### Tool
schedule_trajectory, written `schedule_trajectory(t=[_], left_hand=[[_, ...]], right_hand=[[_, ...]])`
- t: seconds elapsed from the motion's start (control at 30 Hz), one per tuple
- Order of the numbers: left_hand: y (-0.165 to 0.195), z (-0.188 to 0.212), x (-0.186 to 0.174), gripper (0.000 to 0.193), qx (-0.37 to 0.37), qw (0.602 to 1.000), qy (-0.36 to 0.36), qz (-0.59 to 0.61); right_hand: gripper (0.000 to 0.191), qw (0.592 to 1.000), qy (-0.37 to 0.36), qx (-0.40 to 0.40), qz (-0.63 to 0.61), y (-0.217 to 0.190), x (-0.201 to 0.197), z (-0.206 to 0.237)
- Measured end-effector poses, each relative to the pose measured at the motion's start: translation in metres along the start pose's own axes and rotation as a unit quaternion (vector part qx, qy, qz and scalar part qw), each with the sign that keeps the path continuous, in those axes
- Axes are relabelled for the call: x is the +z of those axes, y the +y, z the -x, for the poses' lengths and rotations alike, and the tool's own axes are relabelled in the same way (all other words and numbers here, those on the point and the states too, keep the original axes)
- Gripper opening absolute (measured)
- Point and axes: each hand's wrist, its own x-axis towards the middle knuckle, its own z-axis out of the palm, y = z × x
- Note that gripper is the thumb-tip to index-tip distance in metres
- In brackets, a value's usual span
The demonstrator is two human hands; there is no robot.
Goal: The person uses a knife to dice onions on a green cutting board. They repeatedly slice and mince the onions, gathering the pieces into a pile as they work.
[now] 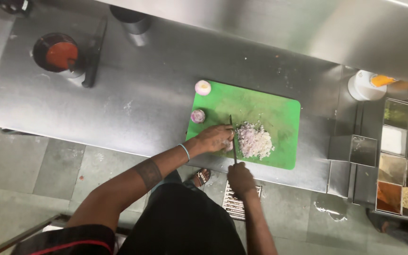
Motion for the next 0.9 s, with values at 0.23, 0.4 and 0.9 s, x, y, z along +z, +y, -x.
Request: schedule_trajectory(t=[0.23, 0.4, 0.9], left_hand=[[0.002, -0.008, -0.004, 0.023, -0.089, 0.993, -0.073, -0.039], [0.006, -0.008, -0.007, 0.026, -0.015, 1.000, 0.013, 0.009], [0.016, -0.006, -0.008, 0.032, -0.069, 0.997, 0.007, -0.043]], right_hand=[[0.028, 0.989, 0.013, -0.109, 0.101, -0.007, -0.004, -0.003], [0.031, 0.996, 0.076, 0.020, -0.043, -0.014, -0.007, -0.001], [0.043, 0.946, 0.008, 0.154, -0.285, -0.044, -0.051, 0.025]])
